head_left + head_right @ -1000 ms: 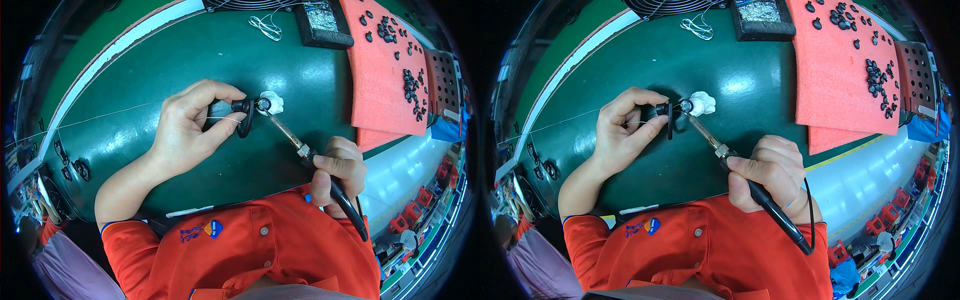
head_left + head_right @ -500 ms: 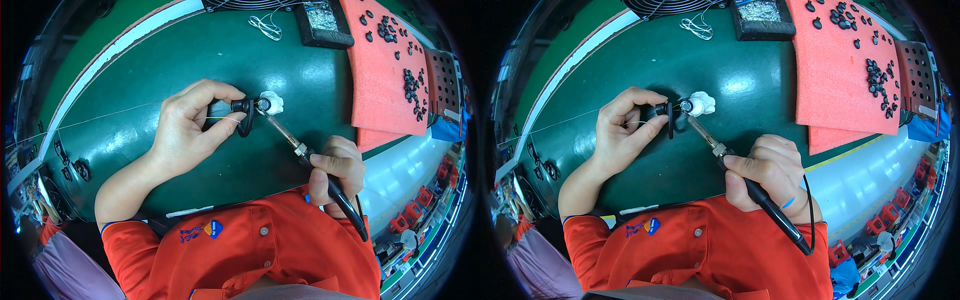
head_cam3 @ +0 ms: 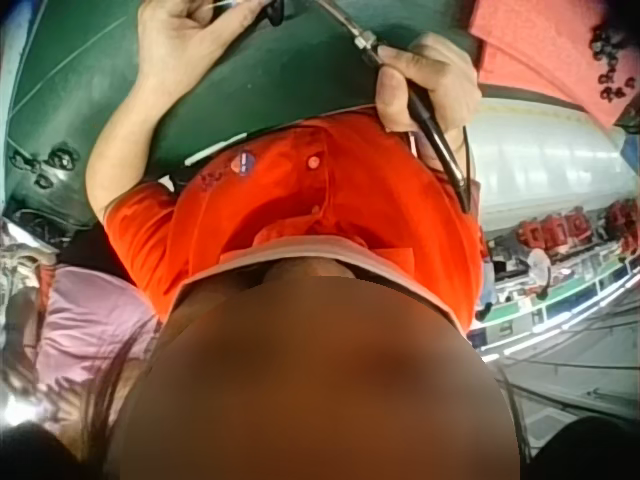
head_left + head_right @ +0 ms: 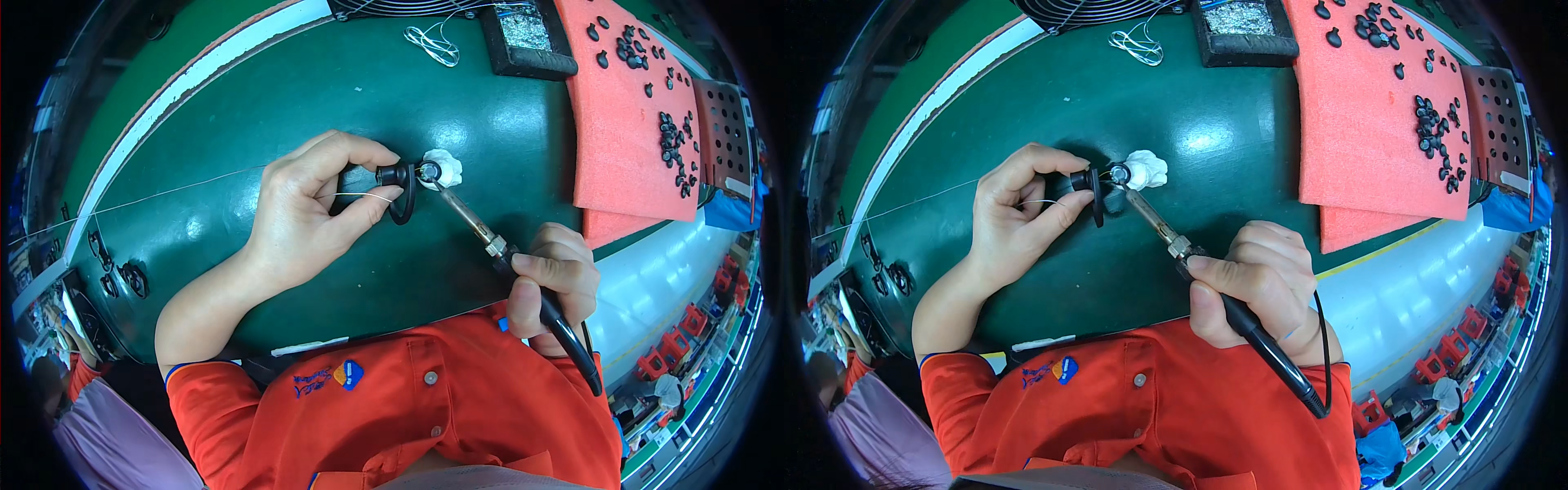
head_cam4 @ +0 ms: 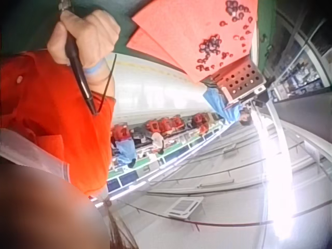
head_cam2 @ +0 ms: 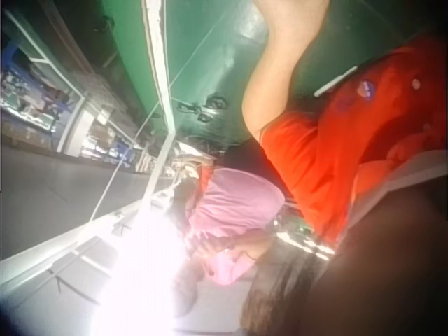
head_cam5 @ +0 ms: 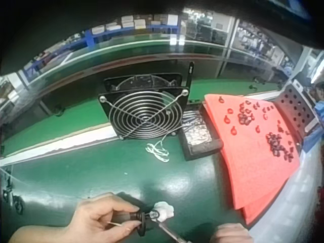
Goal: The person solders small electronic components onto a plastic assembly with a soldering iron, connecting them with wire.
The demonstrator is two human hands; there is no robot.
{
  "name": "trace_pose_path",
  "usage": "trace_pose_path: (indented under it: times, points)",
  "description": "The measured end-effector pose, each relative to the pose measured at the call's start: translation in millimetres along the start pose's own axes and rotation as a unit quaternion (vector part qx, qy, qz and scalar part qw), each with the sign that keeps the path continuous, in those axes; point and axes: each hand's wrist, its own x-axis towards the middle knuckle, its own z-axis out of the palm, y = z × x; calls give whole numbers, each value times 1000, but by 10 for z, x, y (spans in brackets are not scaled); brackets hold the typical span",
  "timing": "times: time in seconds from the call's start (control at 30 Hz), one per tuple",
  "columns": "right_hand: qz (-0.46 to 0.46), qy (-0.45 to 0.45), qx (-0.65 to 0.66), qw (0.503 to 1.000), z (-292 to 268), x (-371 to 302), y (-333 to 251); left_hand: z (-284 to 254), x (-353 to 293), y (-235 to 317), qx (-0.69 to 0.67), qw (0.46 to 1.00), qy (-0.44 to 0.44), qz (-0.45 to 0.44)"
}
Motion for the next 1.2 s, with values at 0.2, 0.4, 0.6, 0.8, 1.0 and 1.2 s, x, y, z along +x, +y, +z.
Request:
trace_pose_path:
  times: [0.2,0.4,0.6,0.8,1.0,1.2]
  points:
    - [-8,21,-34,999,-49,4,-50,-1,22,-18,-5,1000,-3,27]
    - [7,67,-287,956,-463,70,66,-39,1,-50,16,1000,5,-14]
    - [156,172,-523,820,-1429,38,486,-51,3,-11,68,992,-41,93]
    - [277,168,-437,839,-1956,-222,821,69,-13,14,22,996,-38,80]
    - [251,171,-395,867,-1984,-278,1053,-121,20,40,16,999,-37,10]
    - [165,194,-492,833,-1905,-144,861,-686,437,-267,111,984,127,-51]
